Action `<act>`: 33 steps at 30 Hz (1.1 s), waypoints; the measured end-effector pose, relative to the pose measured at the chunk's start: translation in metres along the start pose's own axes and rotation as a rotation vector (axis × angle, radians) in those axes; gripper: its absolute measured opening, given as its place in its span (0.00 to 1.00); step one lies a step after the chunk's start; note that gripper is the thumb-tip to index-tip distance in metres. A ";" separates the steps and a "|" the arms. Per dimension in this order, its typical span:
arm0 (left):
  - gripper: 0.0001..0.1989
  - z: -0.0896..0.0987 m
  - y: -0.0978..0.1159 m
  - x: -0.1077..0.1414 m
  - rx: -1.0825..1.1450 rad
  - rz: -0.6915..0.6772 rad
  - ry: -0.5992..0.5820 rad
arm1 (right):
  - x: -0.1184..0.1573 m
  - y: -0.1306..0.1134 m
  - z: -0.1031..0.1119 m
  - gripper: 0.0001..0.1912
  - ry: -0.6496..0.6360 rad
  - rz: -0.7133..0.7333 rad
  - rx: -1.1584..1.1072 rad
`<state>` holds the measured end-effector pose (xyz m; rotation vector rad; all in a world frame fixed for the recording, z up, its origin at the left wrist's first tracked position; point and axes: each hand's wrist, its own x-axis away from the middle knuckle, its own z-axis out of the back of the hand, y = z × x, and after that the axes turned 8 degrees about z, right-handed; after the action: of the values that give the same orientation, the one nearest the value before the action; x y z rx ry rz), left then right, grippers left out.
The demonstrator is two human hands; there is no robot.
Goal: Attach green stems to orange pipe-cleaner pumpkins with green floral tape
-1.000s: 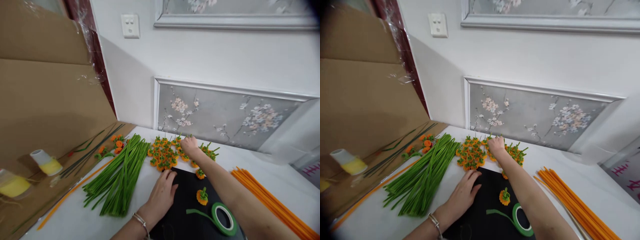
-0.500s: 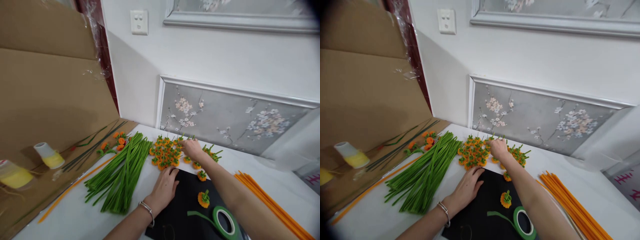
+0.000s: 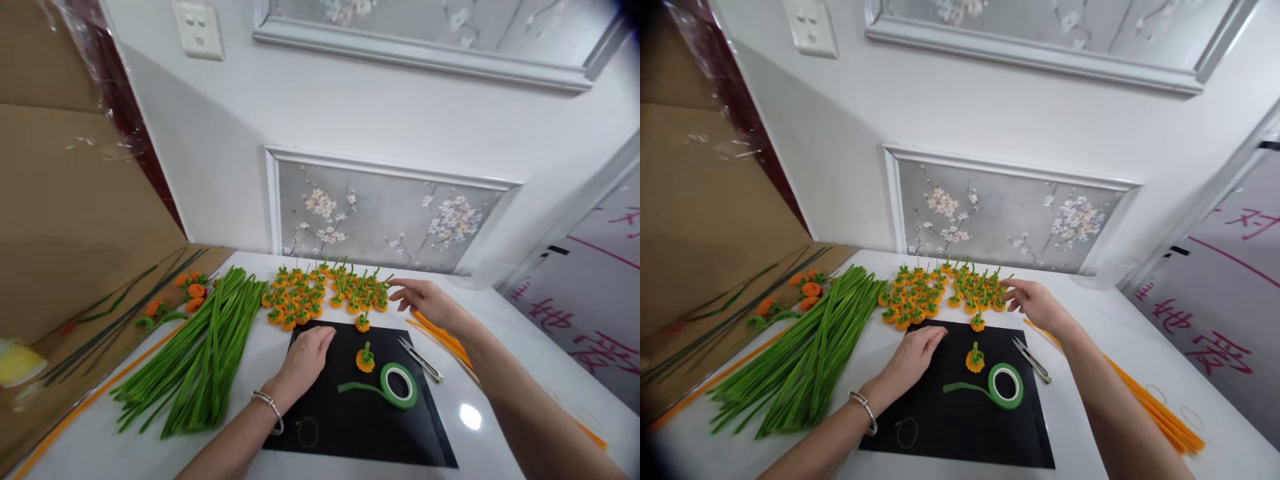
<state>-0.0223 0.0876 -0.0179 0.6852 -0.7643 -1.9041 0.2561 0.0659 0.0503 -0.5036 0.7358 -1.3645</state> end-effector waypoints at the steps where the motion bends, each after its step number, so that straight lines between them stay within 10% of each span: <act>1: 0.17 -0.002 0.004 -0.001 0.017 0.016 -0.003 | 0.005 0.003 -0.002 0.26 -0.020 0.003 0.025; 6: 0.26 -0.014 0.012 -0.010 0.130 0.125 0.004 | -0.010 -0.008 -0.014 0.20 -0.036 0.098 0.169; 18: 0.17 -0.023 -0.015 -0.015 0.199 0.172 -0.047 | -0.182 -0.047 -0.082 0.16 -0.134 0.151 0.565; 33: 0.14 -0.025 -0.014 -0.015 0.120 0.148 -0.056 | -0.223 -0.020 -0.105 0.16 -0.179 0.042 0.620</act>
<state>-0.0059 0.1005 -0.0421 0.6326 -0.9453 -1.7595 0.1572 0.2916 0.0323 -0.1115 0.1529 -1.4019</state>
